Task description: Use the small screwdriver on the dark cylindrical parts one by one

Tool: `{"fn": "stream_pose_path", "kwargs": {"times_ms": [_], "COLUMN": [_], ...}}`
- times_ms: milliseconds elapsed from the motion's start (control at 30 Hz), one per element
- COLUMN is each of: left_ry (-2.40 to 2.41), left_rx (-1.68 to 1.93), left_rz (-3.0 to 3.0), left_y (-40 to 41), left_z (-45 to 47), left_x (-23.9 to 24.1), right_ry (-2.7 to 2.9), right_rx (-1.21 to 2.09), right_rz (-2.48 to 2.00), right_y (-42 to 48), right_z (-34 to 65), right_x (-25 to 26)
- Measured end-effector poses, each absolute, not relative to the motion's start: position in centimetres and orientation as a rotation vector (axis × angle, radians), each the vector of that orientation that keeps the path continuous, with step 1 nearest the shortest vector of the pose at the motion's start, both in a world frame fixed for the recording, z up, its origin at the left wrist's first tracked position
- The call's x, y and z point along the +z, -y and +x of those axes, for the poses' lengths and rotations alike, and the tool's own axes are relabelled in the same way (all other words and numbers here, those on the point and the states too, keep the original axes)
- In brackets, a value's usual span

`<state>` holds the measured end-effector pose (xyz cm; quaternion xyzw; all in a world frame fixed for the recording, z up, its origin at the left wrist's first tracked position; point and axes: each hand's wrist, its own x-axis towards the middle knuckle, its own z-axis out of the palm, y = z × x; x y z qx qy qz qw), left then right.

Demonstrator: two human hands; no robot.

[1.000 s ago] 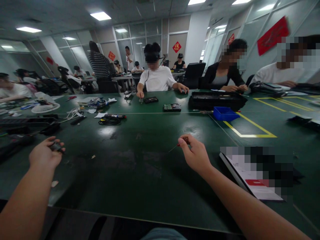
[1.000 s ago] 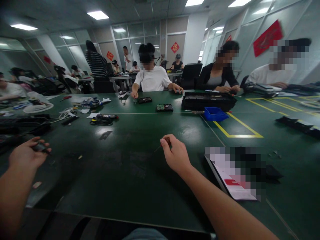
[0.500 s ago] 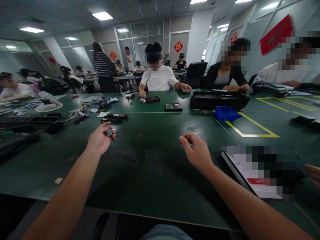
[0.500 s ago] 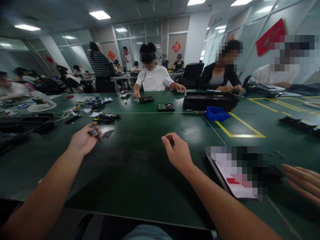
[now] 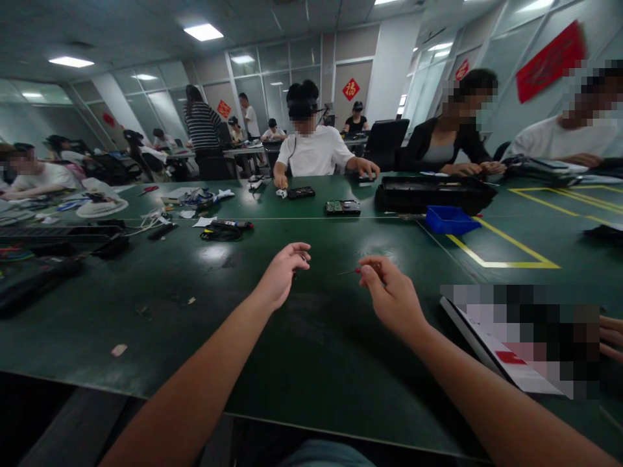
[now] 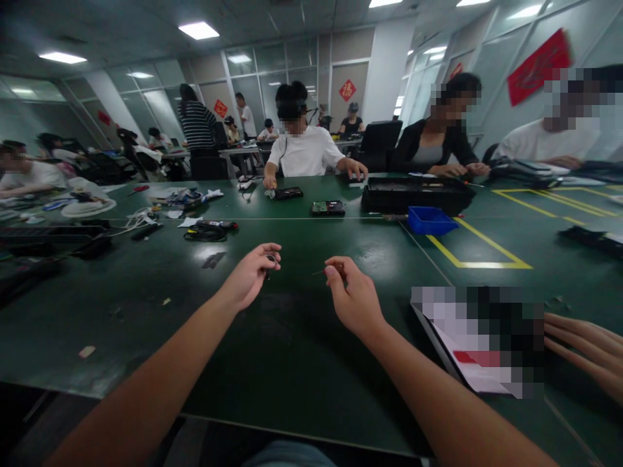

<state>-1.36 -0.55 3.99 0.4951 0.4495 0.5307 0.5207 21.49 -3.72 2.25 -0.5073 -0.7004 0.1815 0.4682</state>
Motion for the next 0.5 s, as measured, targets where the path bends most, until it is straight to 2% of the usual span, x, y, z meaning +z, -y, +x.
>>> {"fn": "stream_pose_path", "kwargs": {"times_ms": [133,267,500], "left_ry": [-1.245,-1.197,-1.182], "left_rx": [1.112,0.951,0.945], "left_rz": [1.718,2.008,2.05], "left_y": [1.1,1.8,1.8], "left_z": [0.8,0.9,-0.3], "left_x": [1.3,-0.3,-0.4], "right_ry": [1.72,1.742,1.544], "right_rx": [0.435,0.378,0.518], "right_rz": [-1.226,-1.27,-1.15], "right_y": [3.8,4.0,4.4], "right_z": [21.4,21.3,21.2], "right_x": [2.4,3.0,2.6]}}
